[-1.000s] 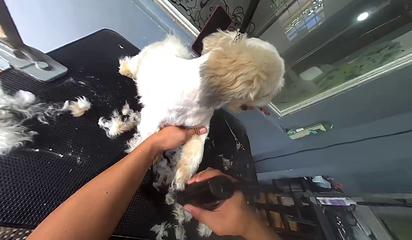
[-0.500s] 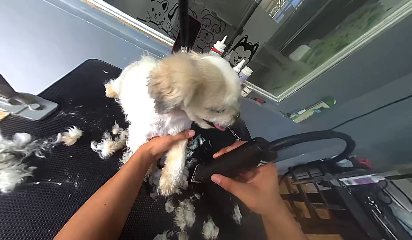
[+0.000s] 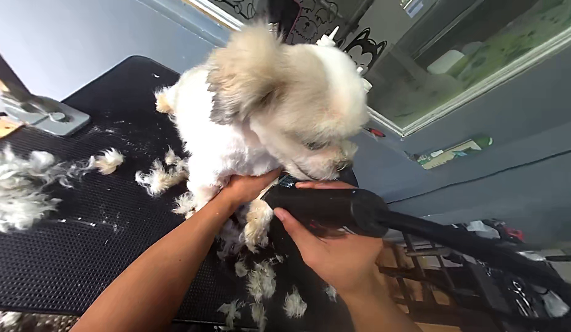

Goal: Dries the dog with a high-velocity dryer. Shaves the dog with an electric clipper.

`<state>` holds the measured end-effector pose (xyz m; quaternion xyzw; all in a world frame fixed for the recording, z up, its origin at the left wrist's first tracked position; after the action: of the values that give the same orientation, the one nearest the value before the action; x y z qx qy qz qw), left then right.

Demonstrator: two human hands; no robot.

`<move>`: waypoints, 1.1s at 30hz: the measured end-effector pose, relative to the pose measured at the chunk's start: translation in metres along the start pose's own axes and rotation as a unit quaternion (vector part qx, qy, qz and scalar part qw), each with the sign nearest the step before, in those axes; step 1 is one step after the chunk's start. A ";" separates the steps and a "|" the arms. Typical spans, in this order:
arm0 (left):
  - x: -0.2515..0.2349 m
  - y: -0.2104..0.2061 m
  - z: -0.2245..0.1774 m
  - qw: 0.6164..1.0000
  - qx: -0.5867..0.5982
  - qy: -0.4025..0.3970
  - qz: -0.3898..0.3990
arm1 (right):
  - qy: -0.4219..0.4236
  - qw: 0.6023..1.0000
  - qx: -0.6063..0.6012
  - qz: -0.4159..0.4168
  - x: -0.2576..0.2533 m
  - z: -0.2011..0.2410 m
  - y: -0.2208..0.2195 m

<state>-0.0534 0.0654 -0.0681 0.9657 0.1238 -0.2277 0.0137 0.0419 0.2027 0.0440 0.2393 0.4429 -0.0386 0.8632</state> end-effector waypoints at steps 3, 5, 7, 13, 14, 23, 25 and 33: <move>-0.003 0.002 -0.004 1.000 0.003 -0.019 -0.019 | -0.024 0.999 0.039 0.010 0.009 -0.003 -0.010; -0.004 0.004 -0.005 1.000 0.005 -0.023 -0.019 | -0.034 0.998 0.046 0.025 0.022 -0.003 -0.015; -0.004 0.006 -0.007 1.000 -0.002 -0.022 -0.019 | -0.019 0.997 0.059 0.054 0.042 -0.005 -0.019; 0.001 0.012 -0.023 0.995 -0.098 0.009 0.035 | -0.023 0.978 0.039 0.205 0.046 0.000 -0.004; 0.002 0.012 -0.022 0.994 -0.102 0.006 0.033 | -0.037 0.985 -0.002 0.168 0.038 0.005 0.001; 0.004 0.003 0.000 0.997 0.025 0.065 -0.038 | -0.014 0.975 0.047 0.215 0.052 -0.012 0.005; 0.003 0.010 -0.024 0.986 0.116 0.124 -0.002 | -0.114 0.967 -0.029 0.228 0.048 -0.013 0.023; 0.005 0.030 -0.021 0.872 0.253 0.334 0.254 | -0.244 0.949 -0.198 -0.004 0.019 -0.041 0.066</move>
<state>-0.0324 0.0394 -0.0525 0.9527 -0.1903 0.0966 -0.2165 0.0416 0.2815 0.0336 0.0454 0.2183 -0.0107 0.9748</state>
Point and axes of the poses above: each hand's wrist, its own x-axis away from the middle knuckle, its own y-axis out of the back of the hand, z = x × y, the point moved 3 cm from there along -x, towards the middle knuckle, and after that the axes turned 9 degrees about -z, right-handed, at the moved point
